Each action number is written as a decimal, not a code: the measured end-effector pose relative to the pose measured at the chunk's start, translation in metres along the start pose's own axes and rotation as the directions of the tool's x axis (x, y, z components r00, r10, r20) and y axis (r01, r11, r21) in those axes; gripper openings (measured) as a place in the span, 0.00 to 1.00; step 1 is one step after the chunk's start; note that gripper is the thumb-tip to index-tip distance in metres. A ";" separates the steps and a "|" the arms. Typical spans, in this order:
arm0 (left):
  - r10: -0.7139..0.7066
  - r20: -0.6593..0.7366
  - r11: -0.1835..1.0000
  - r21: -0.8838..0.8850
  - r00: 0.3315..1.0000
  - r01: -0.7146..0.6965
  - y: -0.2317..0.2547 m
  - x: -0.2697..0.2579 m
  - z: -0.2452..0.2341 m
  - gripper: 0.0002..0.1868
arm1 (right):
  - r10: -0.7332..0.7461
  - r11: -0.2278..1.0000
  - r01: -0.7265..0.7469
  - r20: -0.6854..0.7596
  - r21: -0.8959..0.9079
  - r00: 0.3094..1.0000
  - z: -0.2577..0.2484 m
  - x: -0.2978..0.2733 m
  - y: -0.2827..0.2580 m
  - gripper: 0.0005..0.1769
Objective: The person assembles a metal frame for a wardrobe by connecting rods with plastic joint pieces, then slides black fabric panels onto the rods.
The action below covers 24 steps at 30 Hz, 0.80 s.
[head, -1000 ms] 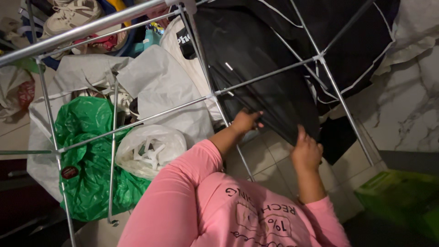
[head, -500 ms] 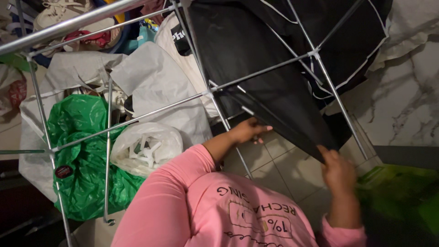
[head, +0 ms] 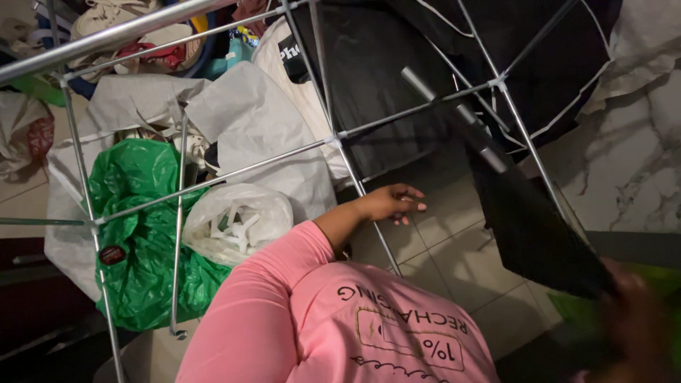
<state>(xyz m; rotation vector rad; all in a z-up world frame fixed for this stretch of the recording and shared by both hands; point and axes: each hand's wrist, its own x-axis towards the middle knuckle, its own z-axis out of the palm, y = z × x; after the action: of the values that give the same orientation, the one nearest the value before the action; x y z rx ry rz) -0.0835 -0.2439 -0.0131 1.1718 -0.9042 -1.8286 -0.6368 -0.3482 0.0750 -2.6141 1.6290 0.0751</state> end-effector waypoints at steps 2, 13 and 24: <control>0.002 -0.025 1.000 0.007 1.000 -0.002 0.002 -0.003 0.000 0.35 | -0.021 0.996 0.021 0.001 0.087 1.000 -0.011 -0.008 0.000 0.30; 0.015 -0.095 0.999 -0.031 0.995 -0.018 0.008 -0.001 0.000 0.45 | -0.003 0.996 0.000 0.026 0.088 1.000 -0.030 -0.024 -0.011 0.28; -0.102 -0.090 0.994 0.018 0.991 0.104 -0.011 0.037 0.004 0.58 | -0.024 0.996 0.021 0.032 0.090 0.999 -0.041 -0.027 -0.012 0.27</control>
<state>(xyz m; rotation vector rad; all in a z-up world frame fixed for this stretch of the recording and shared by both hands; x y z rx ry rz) -0.1006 -0.2709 -0.0355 1.3251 -0.8298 -1.8358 -0.6374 -0.3216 0.1179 -2.5501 1.5548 0.0425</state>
